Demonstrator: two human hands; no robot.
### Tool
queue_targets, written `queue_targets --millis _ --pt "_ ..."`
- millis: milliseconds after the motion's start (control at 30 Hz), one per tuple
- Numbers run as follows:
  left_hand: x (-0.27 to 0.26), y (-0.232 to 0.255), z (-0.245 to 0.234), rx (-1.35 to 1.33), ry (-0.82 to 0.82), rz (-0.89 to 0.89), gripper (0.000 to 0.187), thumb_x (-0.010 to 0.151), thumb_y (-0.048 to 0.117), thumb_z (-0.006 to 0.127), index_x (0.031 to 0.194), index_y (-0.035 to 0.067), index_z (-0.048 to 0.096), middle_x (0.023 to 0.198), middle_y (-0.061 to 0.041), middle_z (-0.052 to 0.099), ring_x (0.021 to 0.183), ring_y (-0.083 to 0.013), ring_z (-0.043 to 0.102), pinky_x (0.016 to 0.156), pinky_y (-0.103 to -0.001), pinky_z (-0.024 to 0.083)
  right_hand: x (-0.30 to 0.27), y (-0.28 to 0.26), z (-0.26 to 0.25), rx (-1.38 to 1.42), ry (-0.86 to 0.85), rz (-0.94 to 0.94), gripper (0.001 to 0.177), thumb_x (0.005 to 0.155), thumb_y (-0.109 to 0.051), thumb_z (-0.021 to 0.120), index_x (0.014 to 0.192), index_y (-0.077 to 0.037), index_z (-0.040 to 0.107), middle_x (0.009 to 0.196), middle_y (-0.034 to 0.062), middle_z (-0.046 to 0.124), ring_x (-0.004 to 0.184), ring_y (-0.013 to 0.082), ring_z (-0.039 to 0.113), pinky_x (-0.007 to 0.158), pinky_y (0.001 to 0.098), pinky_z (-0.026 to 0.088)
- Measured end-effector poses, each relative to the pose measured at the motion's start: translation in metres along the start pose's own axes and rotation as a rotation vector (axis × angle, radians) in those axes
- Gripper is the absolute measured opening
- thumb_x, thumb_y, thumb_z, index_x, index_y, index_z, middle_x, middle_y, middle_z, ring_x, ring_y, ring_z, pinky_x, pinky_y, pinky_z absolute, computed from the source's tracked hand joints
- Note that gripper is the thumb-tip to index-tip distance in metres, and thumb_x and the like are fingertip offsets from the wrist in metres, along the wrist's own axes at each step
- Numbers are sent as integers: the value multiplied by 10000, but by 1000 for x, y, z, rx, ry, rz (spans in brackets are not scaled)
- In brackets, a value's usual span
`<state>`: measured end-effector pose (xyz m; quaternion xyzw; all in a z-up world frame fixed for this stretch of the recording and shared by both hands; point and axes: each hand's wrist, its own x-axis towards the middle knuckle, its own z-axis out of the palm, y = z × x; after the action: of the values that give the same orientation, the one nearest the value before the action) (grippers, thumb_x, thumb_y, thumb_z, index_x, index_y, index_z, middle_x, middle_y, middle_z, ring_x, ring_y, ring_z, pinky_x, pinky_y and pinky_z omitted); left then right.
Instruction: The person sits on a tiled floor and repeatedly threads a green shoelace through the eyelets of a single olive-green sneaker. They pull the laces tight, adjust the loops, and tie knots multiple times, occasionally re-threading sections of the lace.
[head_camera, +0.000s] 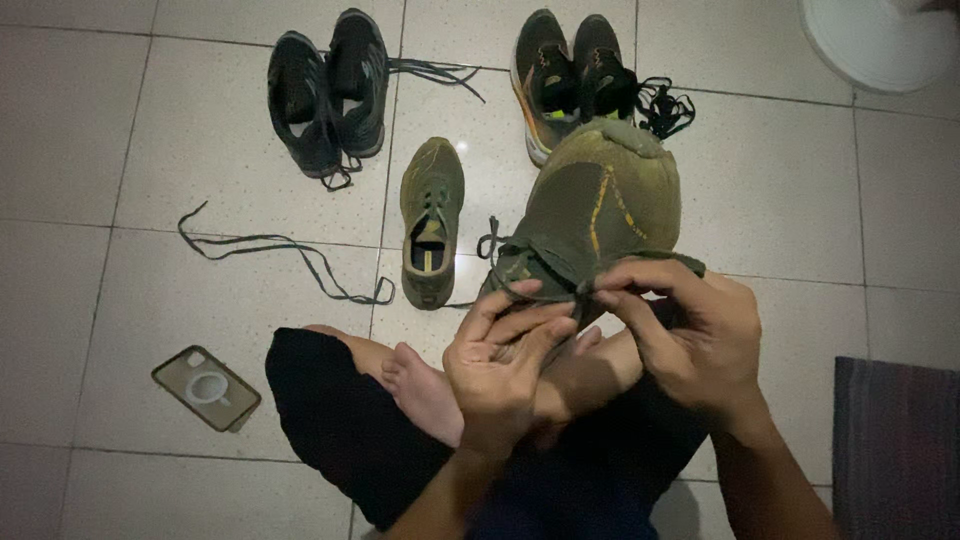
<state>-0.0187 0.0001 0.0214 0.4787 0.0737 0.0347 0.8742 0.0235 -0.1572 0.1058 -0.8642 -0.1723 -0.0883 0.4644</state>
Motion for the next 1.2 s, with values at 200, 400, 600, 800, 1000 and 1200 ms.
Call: queue_targets --millis 200,400,600,800,1000,1200 --pt "-1 2 0 -40 -11 13 400 900 -117 694 1268 -146 541 1068 -242 765 1039 -229 748 971 -336 612 -2 -2 3 -30 19 -52 135 917 11 745 1051 6 727 967 105 782 863 156 781 739 253 608" --pt "0 5 1 -90 -1 -21 414 901 -101 695 1285 -135 542 1067 -234 768 1013 -225 749 932 -330 615 0 -1 4 -37 14 -38 150 883 33 744 1031 9 735 956 107 781 788 136 769 638 223 596" --pt "0 9 1 9 10 -11 405 897 -103 714 1274 -134 570 1045 -234 775 975 -205 747 892 -297 608 2 -3 3 -30 -3 -77 123 911 38 729 1031 9 726 945 101 783 818 134 784 688 235 607" --pt "1 11 3 22 57 -68 399 870 -91 720 1245 -105 584 1022 -205 783 936 -182 748 857 -279 606 3 2 1 -57 -37 -40 145 893 19 727 1035 -7 726 920 95 787 749 133 780 612 220 600" --pt "2 10 4 96 100 -66 394 856 -74 742 1230 -91 620 997 -186 800 909 -165 755 834 -262 607 1 0 3 57 -3 42 131 894 0 723 1018 -37 741 893 59 810 666 118 792 546 216 606" --pt "6 1 -1 32 103 -18 409 858 -63 742 1245 -83 612 992 -177 799 871 -150 736 800 -261 601 4 5 4 17 2 -86 150 884 -2 720 1028 -36 741 956 67 798 808 143 803 688 248 640"
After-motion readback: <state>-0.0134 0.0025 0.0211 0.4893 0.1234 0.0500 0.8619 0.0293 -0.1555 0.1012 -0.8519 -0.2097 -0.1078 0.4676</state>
